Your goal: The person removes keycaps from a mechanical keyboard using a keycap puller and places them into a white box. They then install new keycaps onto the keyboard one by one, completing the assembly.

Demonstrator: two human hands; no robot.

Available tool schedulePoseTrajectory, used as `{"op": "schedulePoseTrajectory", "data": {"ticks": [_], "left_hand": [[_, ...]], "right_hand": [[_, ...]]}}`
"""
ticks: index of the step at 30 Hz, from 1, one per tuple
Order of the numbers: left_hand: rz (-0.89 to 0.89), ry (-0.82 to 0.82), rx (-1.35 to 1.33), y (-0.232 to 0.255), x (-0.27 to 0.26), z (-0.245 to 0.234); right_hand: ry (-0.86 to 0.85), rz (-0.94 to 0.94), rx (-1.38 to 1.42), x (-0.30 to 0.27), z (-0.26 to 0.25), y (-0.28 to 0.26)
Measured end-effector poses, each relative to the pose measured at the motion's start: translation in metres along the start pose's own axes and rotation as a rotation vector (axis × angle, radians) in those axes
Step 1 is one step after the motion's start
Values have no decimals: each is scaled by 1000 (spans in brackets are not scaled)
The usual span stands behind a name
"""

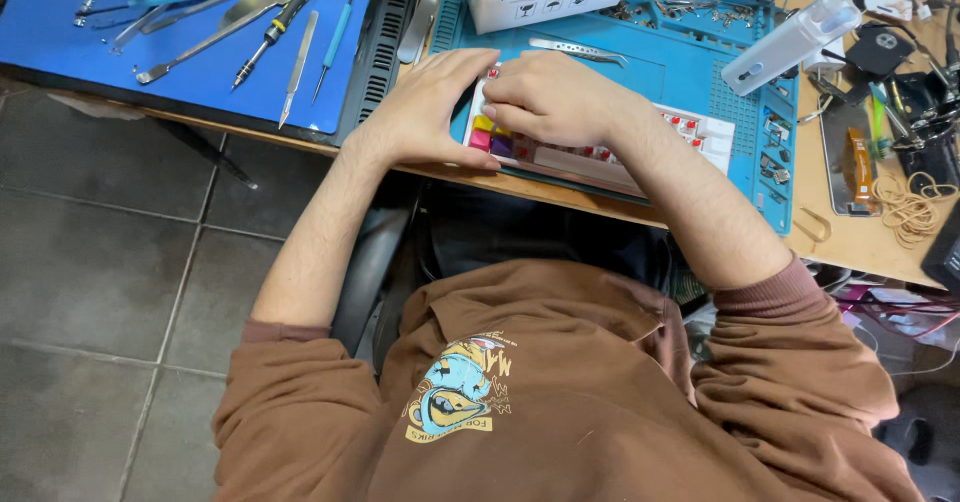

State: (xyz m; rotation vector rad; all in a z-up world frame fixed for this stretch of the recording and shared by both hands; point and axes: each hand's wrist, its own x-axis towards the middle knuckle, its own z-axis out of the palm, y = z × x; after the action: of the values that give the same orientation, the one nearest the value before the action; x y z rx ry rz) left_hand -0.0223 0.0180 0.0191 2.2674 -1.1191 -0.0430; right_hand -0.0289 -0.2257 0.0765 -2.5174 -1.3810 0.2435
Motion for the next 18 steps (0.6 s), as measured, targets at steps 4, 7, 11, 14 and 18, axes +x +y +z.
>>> {"op": "schedulePoseTrajectory", "data": {"ticks": [4,7,11,14,18], "left_hand": [[49,15,15,-2,-2,1],[61,6,19,-4,-4,0],[58,5,24,-2,-5,0],[63,19,21,-2,-5,1],[83,49,-4,-3,-3,3]], "right_hand": [[-39,-12,43,5,-1,8],[-56,-42,32,8,0,10],[-59,-99,-120,9,5,4],[-1,-139,-220,9,9,-3],[66,-148,-329,8,19,-3]]}}
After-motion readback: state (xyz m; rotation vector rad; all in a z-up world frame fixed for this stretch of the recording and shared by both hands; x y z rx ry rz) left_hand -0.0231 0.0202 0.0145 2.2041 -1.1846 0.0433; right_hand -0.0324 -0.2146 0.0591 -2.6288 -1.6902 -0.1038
